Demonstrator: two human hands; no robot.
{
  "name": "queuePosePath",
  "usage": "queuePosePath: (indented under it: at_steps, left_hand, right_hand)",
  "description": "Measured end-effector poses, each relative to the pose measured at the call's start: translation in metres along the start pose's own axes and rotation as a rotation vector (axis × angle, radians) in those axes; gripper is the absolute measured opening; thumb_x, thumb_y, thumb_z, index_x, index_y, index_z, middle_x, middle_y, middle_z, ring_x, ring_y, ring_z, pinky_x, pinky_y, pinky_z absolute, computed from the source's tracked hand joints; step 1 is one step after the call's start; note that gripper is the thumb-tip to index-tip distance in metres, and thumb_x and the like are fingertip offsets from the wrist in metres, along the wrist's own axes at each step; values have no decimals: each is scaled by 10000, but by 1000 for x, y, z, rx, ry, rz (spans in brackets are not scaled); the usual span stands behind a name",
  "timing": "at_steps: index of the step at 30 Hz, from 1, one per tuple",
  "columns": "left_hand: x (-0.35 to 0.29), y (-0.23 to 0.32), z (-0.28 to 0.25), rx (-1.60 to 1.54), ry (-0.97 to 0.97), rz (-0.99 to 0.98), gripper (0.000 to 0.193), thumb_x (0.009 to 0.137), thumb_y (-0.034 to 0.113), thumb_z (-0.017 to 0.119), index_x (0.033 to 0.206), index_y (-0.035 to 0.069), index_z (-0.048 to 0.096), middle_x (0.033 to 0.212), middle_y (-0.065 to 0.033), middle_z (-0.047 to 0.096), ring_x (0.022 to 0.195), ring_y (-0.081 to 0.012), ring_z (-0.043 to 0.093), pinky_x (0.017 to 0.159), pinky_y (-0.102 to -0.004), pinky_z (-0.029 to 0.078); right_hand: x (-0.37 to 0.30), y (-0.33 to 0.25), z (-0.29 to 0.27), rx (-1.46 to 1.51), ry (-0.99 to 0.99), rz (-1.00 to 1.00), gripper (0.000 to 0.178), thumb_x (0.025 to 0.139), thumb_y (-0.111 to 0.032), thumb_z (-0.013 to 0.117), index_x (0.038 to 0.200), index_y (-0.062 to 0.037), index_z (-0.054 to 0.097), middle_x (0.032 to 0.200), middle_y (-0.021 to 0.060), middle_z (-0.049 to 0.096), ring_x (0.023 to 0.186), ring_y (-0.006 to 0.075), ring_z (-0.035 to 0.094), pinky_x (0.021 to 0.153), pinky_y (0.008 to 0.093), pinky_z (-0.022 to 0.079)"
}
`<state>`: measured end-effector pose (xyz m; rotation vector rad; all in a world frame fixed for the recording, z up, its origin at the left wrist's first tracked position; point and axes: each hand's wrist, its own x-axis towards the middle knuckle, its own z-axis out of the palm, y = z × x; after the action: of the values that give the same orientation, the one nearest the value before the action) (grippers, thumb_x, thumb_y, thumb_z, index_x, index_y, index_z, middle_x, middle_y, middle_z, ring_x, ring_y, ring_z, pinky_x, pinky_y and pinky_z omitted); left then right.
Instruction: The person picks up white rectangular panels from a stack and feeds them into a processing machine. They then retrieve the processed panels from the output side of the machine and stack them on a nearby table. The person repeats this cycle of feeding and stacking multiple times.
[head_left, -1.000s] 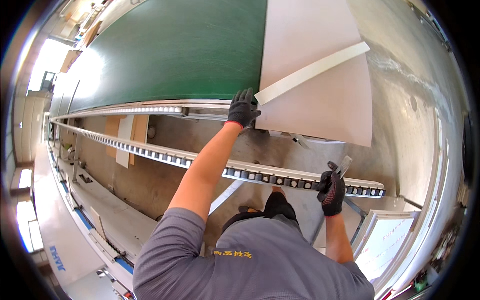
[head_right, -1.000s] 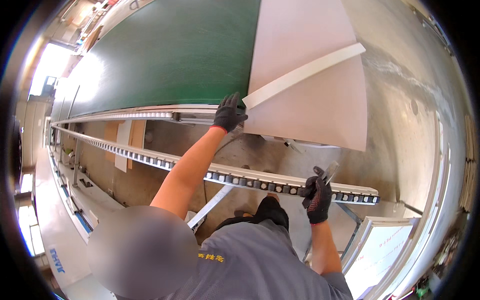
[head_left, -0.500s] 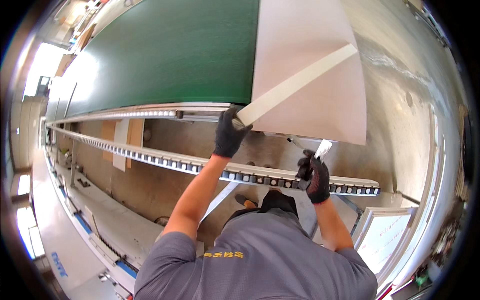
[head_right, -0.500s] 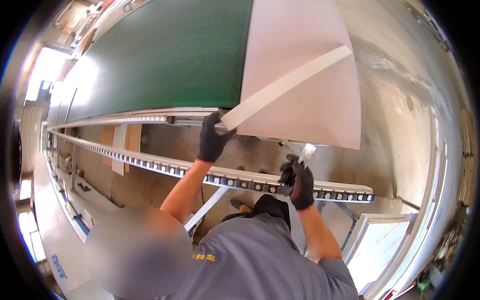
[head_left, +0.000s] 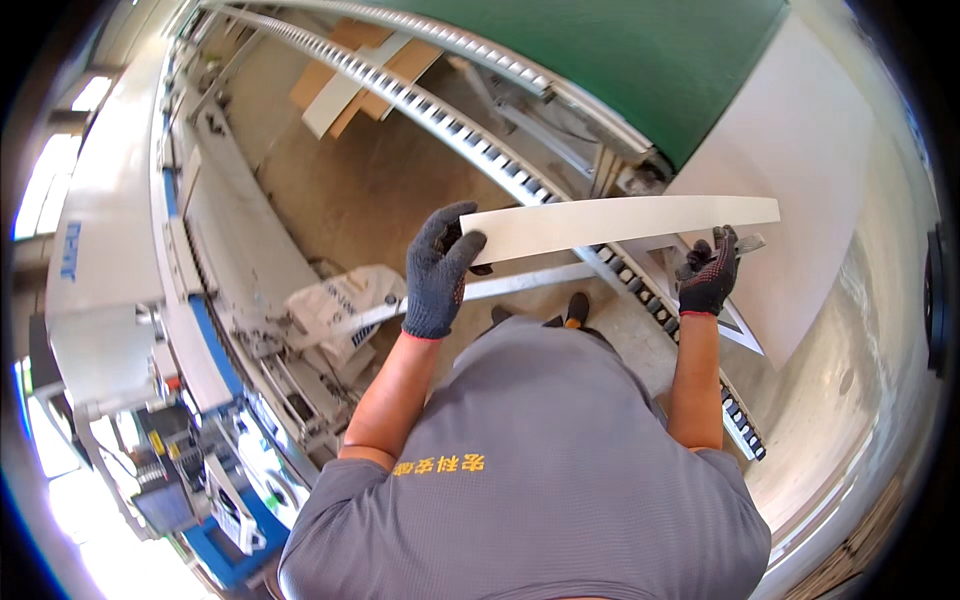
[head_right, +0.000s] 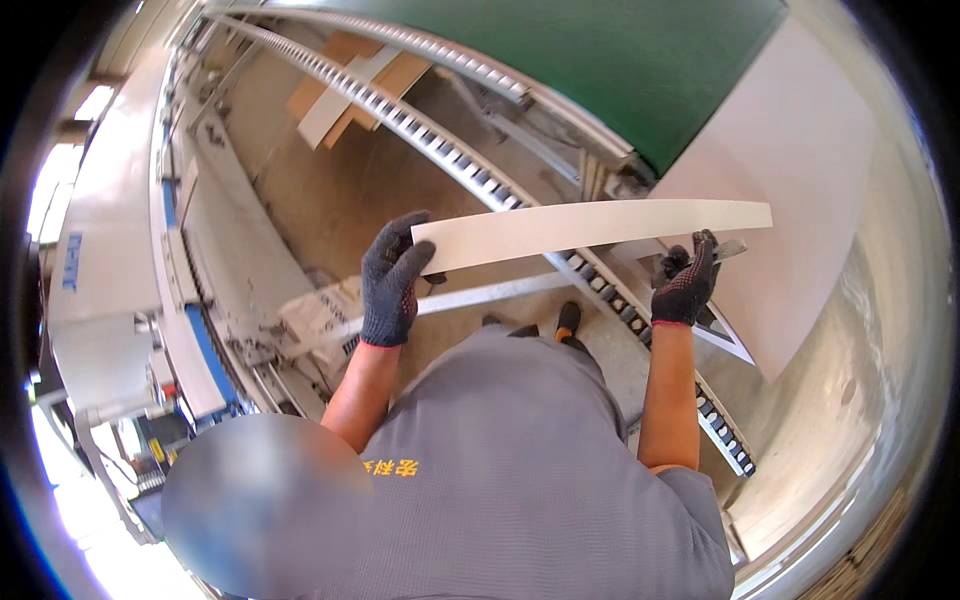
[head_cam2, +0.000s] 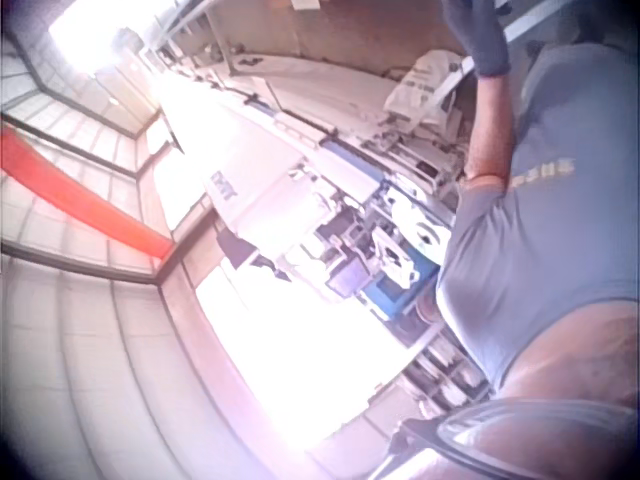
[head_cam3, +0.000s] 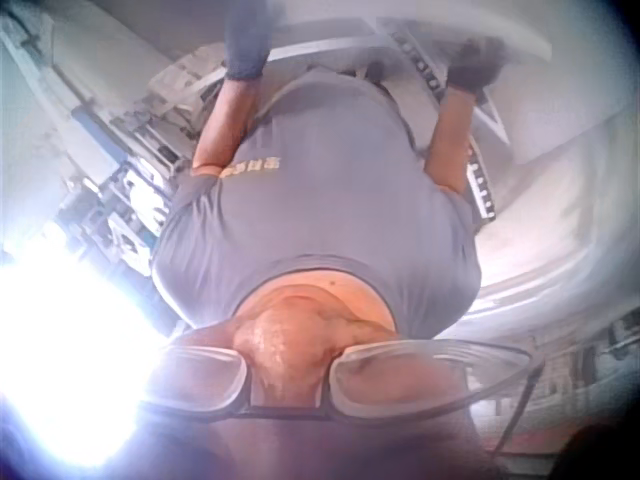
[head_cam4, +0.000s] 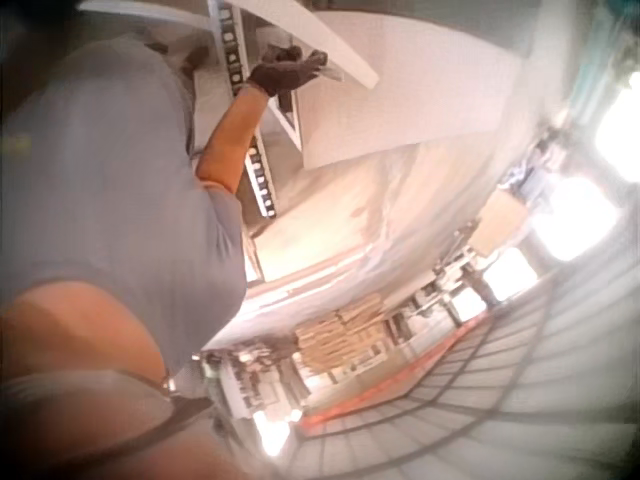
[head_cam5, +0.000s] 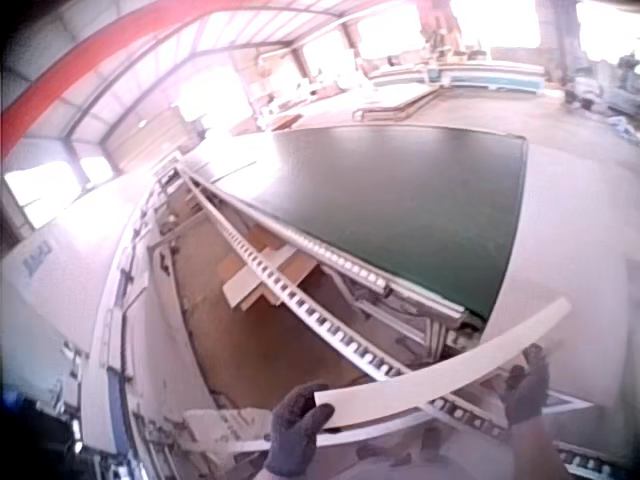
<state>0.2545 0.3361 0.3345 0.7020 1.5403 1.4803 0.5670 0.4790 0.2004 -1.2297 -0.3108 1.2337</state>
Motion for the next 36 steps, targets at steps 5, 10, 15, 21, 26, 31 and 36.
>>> queuePosePath:
  at_steps: [5, 10, 15, 21, 26, 31, 36]
  left_hand:
    - [-14, -18, -49, 110, 85, 30, 263, 969, 204, 554, 1069, -25, 638, 836, -63, 636, 665, -95, 594, 522, -258, 511]
    - [-22, -10, -53, -137, -61, -70, 387, 992, 316, 508, 1113, -32, 627, 885, -101, 653, 696, -169, 646, 594, -295, 533]
    - [-25, 6, -44, -37, -107, -77, 348, 958, 258, 565, 1151, -28, 615, 945, -92, 647, 792, -150, 636, 665, -268, 522]
    - [-36, 5, -34, 278, -156, 206, 550, 801, 124, 762, 1279, 0, 519, 1098, -82, 617, 971, -145, 615, 806, -293, 531]
    - [-41, 13, -35, 458, -215, 164, 748, 685, 33, 848, 1328, 41, 466, 1187, -81, 591, 1053, -153, 602, 899, -310, 521]
    - [-45, 17, -37, 282, -229, 146, 712, 674, 40, 860, 1278, 54, 483, 1160, -64, 592, 1043, -142, 597, 893, -304, 523]
    - [-48, 10, -41, 183, -214, 154, 689, 657, 37, 870, 1215, 65, 465, 1158, -51, 564, 1075, -134, 571, 917, -296, 503]
  right_hand:
    - [-44, 16, 12, -153, -51, 82, 235, 923, -304, 599, 1105, -156, 602, 762, -28, 561, 553, 81, 505, 487, 221, 378]
    - [-12, 44, -19, -19, -161, 285, 203, 918, -328, 619, 998, -142, 631, 763, -15, 602, 569, 96, 510, 523, 254, 403]
    - [-28, 34, -6, -102, -78, 160, 180, 884, -297, 674, 923, -126, 635, 720, -7, 588, 606, 111, 541, 543, 269, 422]
    - [-10, 38, -17, -138, -122, 69, 147, 853, -243, 708, 868, -125, 621, 696, -1, 563, 604, 124, 540, 560, 283, 437]
    - [-4, 34, -20, -109, -102, 130, 138, 846, -223, 707, 847, -120, 614, 681, 1, 558, 572, 130, 528, 561, 284, 436]
    - [-7, 28, -19, -99, -153, 112, 135, 849, -225, 700, 823, -127, 611, 653, 0, 558, 536, 131, 517, 538, 275, 430]
    - [-25, 16, -9, -175, -124, 66, 127, 876, -188, 656, 959, -111, 598, 710, 8, 563, 533, 110, 503, 512, 264, 416]
